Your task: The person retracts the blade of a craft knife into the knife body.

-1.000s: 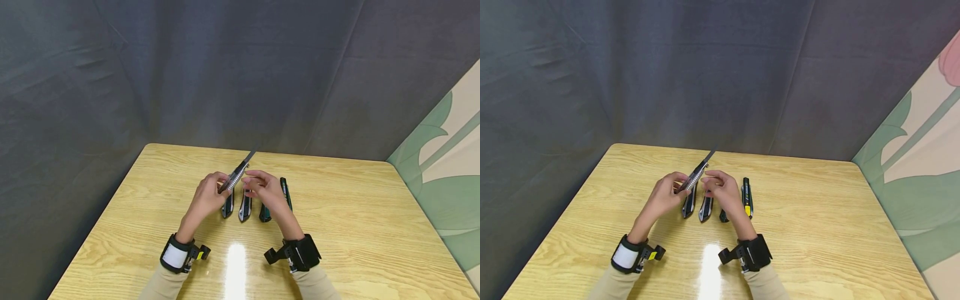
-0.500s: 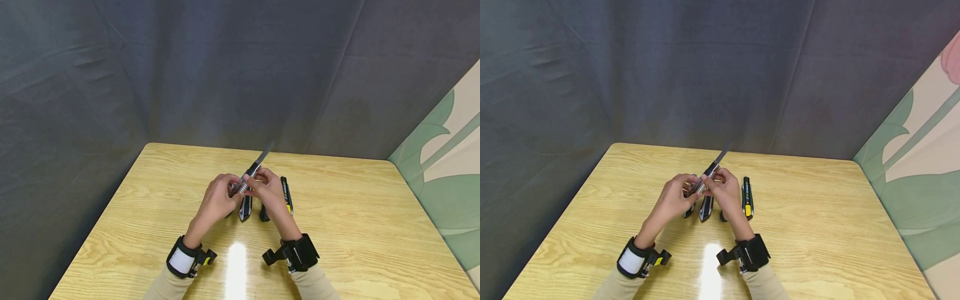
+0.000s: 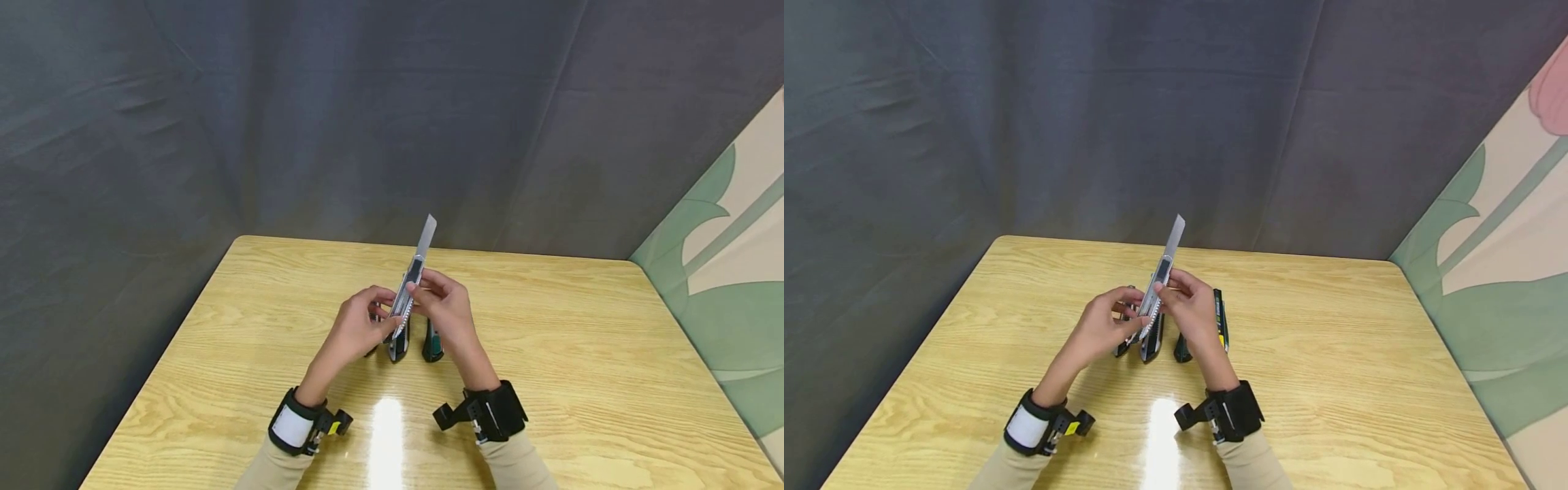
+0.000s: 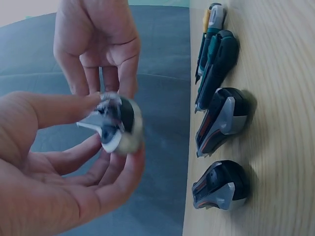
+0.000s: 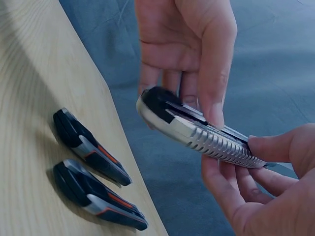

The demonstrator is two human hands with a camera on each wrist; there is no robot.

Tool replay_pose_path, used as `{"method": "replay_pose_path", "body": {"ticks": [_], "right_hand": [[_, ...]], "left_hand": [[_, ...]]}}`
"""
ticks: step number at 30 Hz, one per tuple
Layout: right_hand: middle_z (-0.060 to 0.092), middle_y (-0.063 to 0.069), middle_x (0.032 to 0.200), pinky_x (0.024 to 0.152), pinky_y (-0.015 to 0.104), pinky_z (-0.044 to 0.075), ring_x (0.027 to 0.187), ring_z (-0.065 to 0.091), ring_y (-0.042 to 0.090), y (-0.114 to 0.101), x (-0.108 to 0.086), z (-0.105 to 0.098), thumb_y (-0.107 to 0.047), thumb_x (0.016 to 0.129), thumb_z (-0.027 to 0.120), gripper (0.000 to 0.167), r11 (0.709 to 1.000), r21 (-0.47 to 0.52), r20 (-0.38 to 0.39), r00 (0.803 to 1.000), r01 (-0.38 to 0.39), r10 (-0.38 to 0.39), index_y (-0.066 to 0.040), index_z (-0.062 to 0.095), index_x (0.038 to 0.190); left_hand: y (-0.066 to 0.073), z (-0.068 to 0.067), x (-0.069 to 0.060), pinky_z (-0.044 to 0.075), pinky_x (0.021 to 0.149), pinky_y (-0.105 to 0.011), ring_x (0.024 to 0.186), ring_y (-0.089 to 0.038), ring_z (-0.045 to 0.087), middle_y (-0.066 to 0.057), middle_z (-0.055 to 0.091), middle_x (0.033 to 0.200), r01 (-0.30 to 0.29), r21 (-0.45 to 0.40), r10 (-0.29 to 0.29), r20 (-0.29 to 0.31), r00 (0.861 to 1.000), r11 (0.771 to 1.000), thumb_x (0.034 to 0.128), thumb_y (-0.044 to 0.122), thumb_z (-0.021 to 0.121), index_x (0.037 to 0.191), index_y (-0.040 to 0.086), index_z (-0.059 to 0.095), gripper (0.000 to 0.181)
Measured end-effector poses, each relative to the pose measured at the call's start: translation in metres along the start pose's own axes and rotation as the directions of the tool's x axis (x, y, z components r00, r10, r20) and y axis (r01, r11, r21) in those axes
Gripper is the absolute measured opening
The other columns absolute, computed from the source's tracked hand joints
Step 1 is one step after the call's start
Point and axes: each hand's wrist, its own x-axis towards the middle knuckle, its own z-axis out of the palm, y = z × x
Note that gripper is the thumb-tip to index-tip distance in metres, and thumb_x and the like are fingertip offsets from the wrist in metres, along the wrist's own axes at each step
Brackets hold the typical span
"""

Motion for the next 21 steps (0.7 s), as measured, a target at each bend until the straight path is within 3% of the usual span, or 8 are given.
{"method": "replay_pose_path", "body": {"ticks": [10,21], "right_hand": [[0.065,0.016,0.115,0.081,0.032,0.063,0.096,0.068,0.019,-0.0039,-0.0006,-0.0076,-0.017,0.093,0.071,0.035,0.997,-0.066,0.022,0.999,0.037,-0.036,-0.012,0.066,0.128],[0.065,0.016,0.12,0.082,0.031,0.063,0.097,0.068,0.018,-0.0085,-0.0023,-0.0097,-0.018,0.093,0.072,0.036,0.998,-0.062,0.059,0.998,0.022,-0.018,-0.01,0.066,0.127]], "left_hand": [[-0.0009,-0.004,-0.0033,0.059,0.074,-0.029,0.096,-0.023,0.068,-0.006,0.07,0.115,0.034,-0.017,-0.031,0.148,0.988,0.999,0.0954,0.016,0.067,0.12,0.009,0.067,0.026],[-0.0051,-0.0009,-0.0013,0.059,0.078,-0.03,0.094,-0.021,0.067,-0.008,0.069,0.11,0.037,-0.062,-0.025,0.186,0.982,0.997,0.0938,0.012,0.068,0.117,0.007,0.067,0.024]]}}
